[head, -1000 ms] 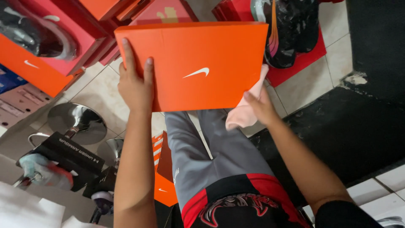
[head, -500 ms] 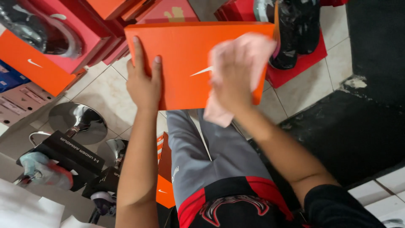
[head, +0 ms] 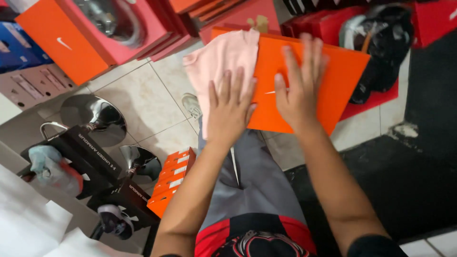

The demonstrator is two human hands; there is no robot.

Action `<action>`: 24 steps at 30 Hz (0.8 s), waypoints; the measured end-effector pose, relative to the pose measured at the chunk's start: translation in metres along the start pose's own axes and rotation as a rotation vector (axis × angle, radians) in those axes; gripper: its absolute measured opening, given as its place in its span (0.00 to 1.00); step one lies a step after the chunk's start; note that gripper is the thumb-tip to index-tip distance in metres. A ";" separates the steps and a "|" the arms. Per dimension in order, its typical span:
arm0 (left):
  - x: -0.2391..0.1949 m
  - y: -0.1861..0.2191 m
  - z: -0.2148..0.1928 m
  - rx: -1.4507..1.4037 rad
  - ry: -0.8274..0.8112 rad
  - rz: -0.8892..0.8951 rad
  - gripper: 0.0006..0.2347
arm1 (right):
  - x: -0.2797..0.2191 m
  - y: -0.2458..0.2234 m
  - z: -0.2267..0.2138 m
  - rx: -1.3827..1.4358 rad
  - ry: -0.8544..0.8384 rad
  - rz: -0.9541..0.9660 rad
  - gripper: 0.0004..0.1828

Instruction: Wiping down and organizing shoe boxes in a warehouse or retail storage area.

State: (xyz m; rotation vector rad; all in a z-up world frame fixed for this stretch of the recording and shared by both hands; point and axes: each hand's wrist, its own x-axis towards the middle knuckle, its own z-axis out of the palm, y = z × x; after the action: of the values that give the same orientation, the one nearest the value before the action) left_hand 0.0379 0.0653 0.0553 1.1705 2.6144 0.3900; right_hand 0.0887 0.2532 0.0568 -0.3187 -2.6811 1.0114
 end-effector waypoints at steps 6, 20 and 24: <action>0.047 -0.034 0.001 -0.212 0.131 -0.331 0.27 | -0.021 0.018 0.020 -0.570 -0.357 0.171 0.53; -0.028 -0.097 0.027 -1.513 0.009 -0.302 0.22 | -0.025 0.035 0.025 -0.523 -0.285 0.193 0.59; 0.055 -0.104 0.045 -1.706 0.062 -0.202 0.22 | -0.025 0.036 0.028 -0.501 -0.242 0.158 0.60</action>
State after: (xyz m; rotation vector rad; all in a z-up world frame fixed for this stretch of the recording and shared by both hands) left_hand -0.0537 0.0462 -0.0285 0.2174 1.3446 1.9530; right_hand 0.1073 0.2553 0.0083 -0.5393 -3.1504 0.4161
